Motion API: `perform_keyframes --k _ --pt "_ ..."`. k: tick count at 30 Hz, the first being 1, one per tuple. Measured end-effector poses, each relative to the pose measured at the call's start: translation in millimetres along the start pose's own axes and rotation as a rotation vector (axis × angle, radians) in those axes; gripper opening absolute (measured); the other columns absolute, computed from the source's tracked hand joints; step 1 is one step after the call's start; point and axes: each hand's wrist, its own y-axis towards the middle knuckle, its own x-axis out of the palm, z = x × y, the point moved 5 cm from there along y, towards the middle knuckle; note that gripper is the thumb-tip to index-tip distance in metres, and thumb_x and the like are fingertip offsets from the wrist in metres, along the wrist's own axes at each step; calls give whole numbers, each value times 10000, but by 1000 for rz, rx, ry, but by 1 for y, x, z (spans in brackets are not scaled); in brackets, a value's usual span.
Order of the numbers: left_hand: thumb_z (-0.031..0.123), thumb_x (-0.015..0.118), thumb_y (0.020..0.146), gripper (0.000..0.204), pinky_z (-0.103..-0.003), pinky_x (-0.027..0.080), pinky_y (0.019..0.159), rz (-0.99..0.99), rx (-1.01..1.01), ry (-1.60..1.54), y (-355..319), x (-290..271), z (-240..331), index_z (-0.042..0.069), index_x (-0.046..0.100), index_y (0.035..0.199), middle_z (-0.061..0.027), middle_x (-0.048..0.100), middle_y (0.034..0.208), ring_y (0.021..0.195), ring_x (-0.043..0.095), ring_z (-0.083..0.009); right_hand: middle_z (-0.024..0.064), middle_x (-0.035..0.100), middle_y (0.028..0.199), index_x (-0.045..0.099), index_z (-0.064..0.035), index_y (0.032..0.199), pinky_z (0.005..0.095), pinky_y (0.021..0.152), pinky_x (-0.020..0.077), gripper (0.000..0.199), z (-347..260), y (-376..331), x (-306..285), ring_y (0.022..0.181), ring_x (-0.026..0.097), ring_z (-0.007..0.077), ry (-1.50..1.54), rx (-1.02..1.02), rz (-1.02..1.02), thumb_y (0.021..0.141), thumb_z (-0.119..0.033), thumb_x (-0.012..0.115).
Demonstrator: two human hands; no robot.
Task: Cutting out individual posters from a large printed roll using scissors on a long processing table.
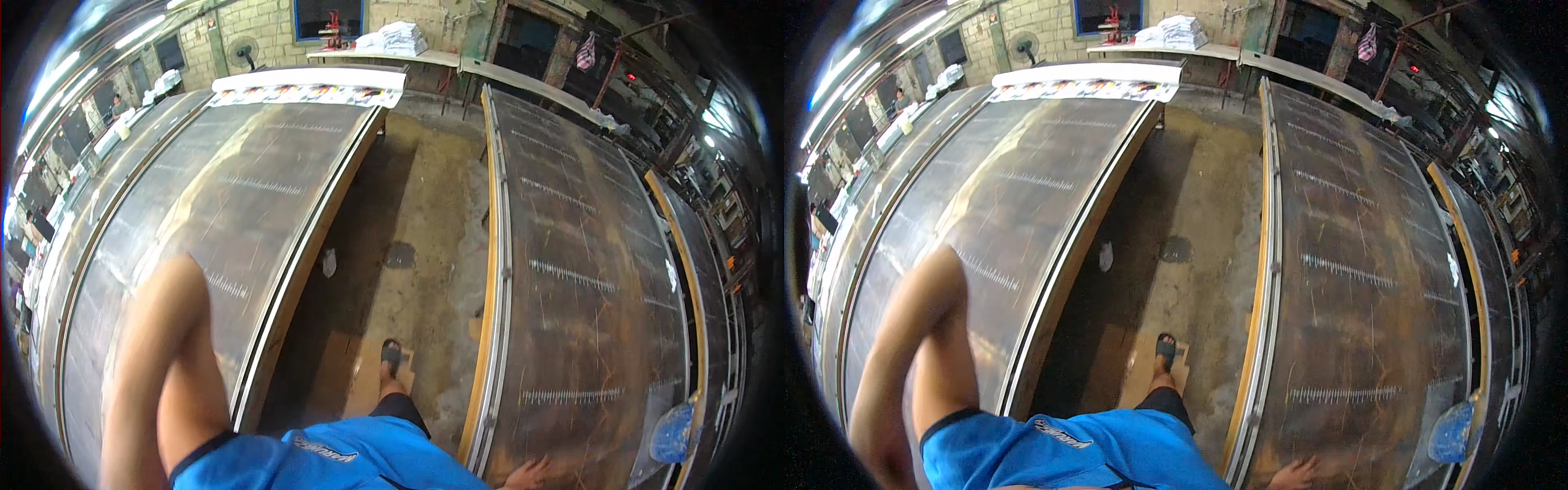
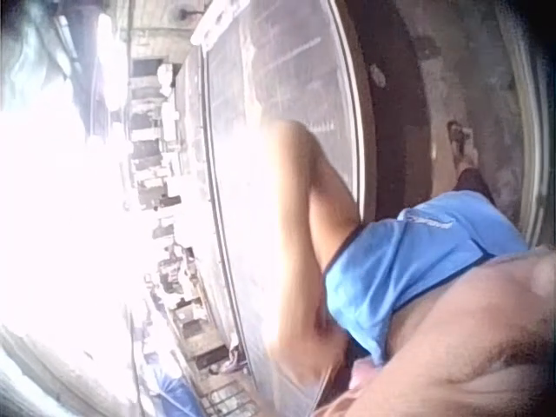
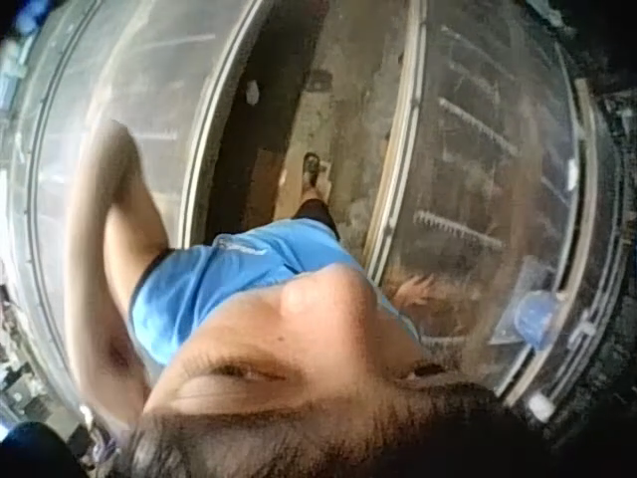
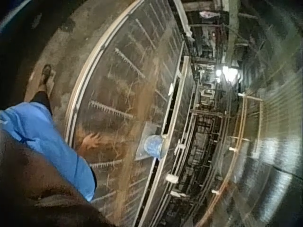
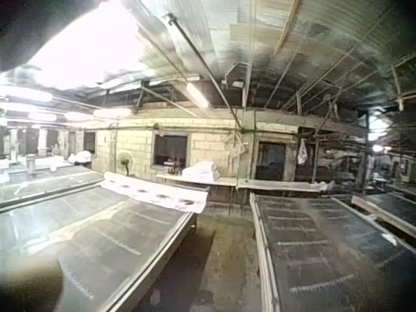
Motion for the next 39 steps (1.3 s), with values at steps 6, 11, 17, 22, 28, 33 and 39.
perform_keyframes --k 6,11,17,22,28,33,39 --pt "353 524 1016 356 -341 512 796 250 -1707 -1018 -413 264 -172 3 594 1034 -123 664 1012 882 630 -201 158 449 1444 404 -141 1468 606 1086 301 591 -91 34 -14 1320 419 364 432 -71 370 949 -364 576" --pt "210 576 986 220 -388 513 829 -205 -1608 -1222 -537 449 -34 24 596 1101 -152 656 1075 950 641 -270 183 536 1366 443 -118 1442 617 1050 339 676 -195 110 -50 1234 501 404 666 -210 589 901 -449 675" --pt "159 528 948 132 -440 515 798 79 -2154 -696 -711 429 -183 49 587 989 -197 658 940 933 653 -355 135 512 1372 411 -5 1387 359 923 494 437 -674 193 -124 1042 625 250 1567 -841 -33 952 14 434" --pt "156 531 961 155 -439 518 822 322 -2206 -632 -842 401 -287 19 595 992 -192 659 970 969 654 -353 155 583 1289 566 11 1236 335 835 527 281 -962 118 -182 910 667 216 1167 -1390 -380 961 -29 520" --pt "79 569 928 192 -362 509 717 620 -2329 96 -1054 287 -393 50 561 1118 -110 611 876 787 637 -221 141 675 1116 612 -2 1192 303 715 538 243 -1142 102 -174 827 691 198 1077 -1439 -736 968 -13 517" --pt "191 619 918 595 -396 484 889 1109 -2458 576 -1285 225 -386 30 333 1414 -192 571 1228 1032 605 -323 94 692 1027 604 -18 1200 274 715 550 233 -1275 118 -183 794 673 144 1285 -1268 -876 1027 -121 486" --pt "388 587 898 800 -744 86 1090 159 -3131 959 -1415 191 -409 74 209 1530 -132 149 1617 1498 115 -336 95 697 995 605 -6 1209 264 723 545 250 -1425 153 -171 802 666 131 1182 -1294 -1022 1024 -133 495"
